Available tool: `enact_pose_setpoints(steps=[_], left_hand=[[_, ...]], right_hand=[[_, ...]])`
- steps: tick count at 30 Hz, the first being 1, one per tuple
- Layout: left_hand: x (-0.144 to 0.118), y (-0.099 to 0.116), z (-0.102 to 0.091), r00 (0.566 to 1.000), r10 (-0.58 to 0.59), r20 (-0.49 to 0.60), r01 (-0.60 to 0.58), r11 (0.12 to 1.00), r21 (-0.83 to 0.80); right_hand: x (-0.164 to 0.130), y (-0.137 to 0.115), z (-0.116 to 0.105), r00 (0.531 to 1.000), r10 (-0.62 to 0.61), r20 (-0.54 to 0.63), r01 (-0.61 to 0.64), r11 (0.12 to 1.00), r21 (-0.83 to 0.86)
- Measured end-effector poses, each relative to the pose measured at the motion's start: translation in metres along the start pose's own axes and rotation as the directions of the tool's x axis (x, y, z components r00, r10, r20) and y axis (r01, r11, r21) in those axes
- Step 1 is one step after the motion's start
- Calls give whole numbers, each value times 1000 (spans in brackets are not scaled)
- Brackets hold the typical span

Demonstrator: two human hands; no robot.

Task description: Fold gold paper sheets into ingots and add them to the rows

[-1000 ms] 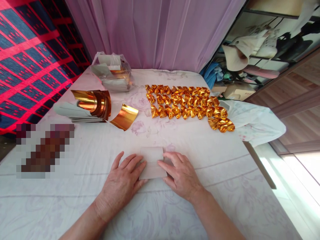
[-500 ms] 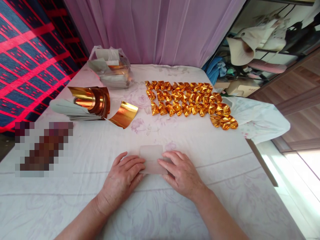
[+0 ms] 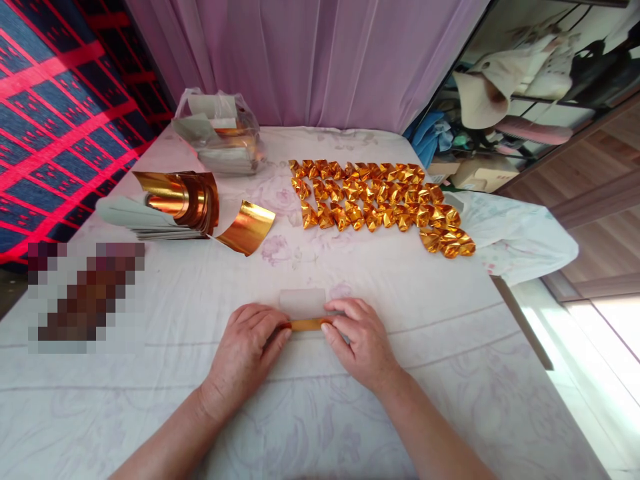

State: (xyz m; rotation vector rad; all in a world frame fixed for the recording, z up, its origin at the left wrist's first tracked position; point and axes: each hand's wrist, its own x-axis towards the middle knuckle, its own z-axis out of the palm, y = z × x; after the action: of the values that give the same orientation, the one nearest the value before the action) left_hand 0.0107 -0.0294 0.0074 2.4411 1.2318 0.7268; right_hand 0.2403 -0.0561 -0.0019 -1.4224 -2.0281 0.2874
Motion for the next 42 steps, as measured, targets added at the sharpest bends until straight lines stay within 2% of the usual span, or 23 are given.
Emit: enact_pose_setpoints(steps=[3,9,15,22,28,33,42], left_hand=[[-1,-1,2,999,-4,-36,5,999,35],[-4,-3,7,996,63,-69,-55,992,110],[-7,-2,7,993,120,-19,-115,979,170],[-12,9,11,985,166,47,-172,933,317],[-20,18,20,960,252,126,-279,911,303],[-24,20,25,951,263,164,-302,905,300],[-25,20,25,954,234,188,-276,930,245]], right_hand=[[1,-2,4,999,31,-32,-31,1000,-7],[5,-3,10,995,54,-89,-56,998,-18],[6,-3,13,992,73,-104,-78,996,-37],[7,-4,13,992,82,-93,-87,995,-54],[8,-4,12,992,78,-99,-84,994,-65],[8,-5,12,991,75,-108,-82,995,-57],[7,-2,14,991,63,-120,-68,997,-45]])
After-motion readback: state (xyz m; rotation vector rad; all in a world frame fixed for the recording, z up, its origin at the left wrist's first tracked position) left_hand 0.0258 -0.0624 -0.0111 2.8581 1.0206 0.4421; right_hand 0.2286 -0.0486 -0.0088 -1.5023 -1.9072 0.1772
